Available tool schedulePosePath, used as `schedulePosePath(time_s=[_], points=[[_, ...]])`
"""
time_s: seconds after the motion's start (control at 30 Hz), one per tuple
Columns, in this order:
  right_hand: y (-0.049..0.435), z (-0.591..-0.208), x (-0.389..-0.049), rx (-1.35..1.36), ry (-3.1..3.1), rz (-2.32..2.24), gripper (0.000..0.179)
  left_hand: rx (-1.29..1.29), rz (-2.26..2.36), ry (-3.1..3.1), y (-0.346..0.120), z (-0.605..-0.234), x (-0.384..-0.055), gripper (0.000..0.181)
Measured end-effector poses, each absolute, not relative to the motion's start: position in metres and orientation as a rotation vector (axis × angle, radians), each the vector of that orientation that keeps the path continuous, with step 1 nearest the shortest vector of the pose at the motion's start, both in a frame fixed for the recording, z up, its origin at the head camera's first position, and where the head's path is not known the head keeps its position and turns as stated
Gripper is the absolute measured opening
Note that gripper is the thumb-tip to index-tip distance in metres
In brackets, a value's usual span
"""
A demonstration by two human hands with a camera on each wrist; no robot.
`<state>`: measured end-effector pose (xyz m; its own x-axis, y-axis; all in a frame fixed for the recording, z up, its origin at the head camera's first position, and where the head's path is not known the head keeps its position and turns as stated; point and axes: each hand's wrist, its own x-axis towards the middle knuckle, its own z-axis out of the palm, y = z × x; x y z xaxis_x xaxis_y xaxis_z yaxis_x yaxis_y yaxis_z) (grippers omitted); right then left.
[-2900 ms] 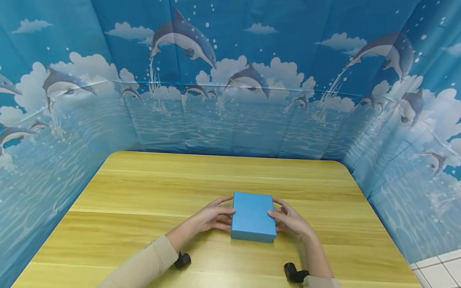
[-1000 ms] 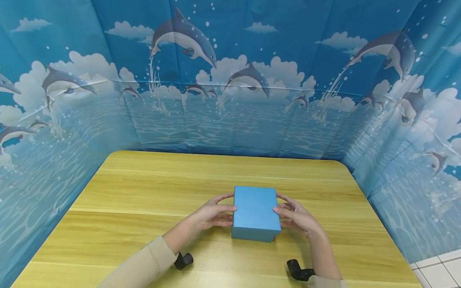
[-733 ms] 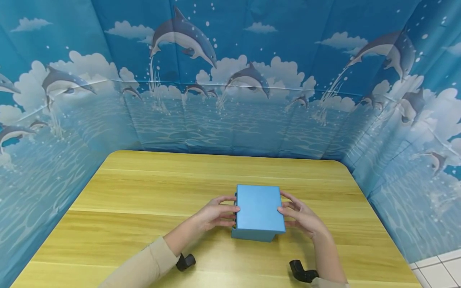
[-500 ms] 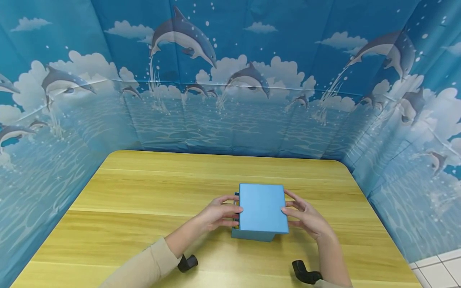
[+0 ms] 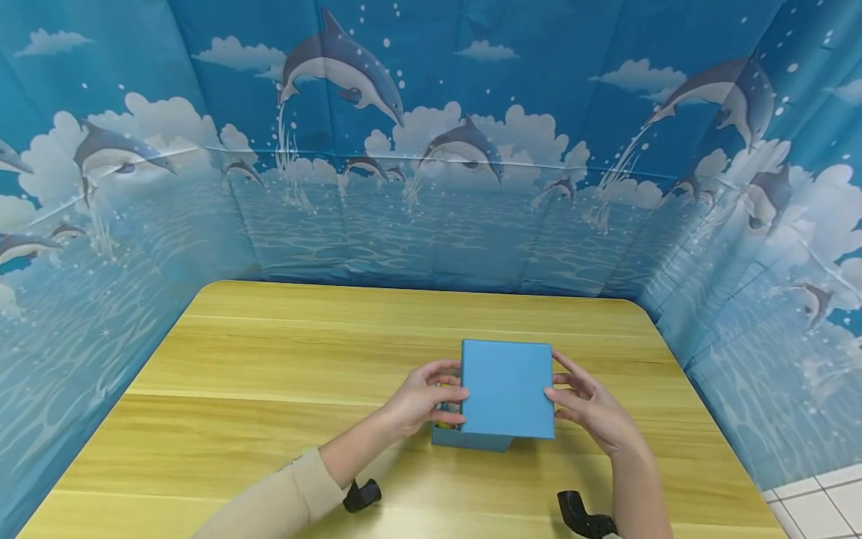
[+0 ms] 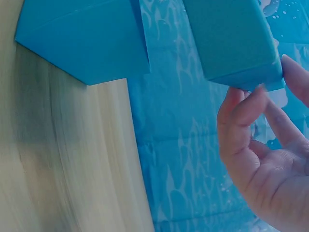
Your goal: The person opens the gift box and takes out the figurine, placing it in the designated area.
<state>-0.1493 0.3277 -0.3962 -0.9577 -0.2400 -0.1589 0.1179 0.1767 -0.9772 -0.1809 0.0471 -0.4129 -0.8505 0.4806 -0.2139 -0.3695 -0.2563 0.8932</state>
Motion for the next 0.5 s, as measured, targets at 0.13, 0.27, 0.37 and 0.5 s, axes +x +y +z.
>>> schedulePosePath(time_s=[0.13,0.27,0.37,0.5], points=[[0.33,-0.395,-0.146,-0.103,2.153,-1.9,0.066,0.155,2.141,1.505,0.05,-0.408,-0.179,0.047],[0.33,-0.394,-0.145,-0.111,2.118,-1.982,0.069,0.18,2.151,1.532,0.053,-0.403,-0.177,0.048],[0.329,-0.393,-0.144,-0.106,2.113,-2.023,0.073,0.209,2.172,1.544,0.056,-0.399,-0.176,0.047],[0.327,-0.391,-0.143,-0.113,2.053,-2.125,0.068,0.24,2.205,1.585,0.059,-0.398,-0.176,0.045]])
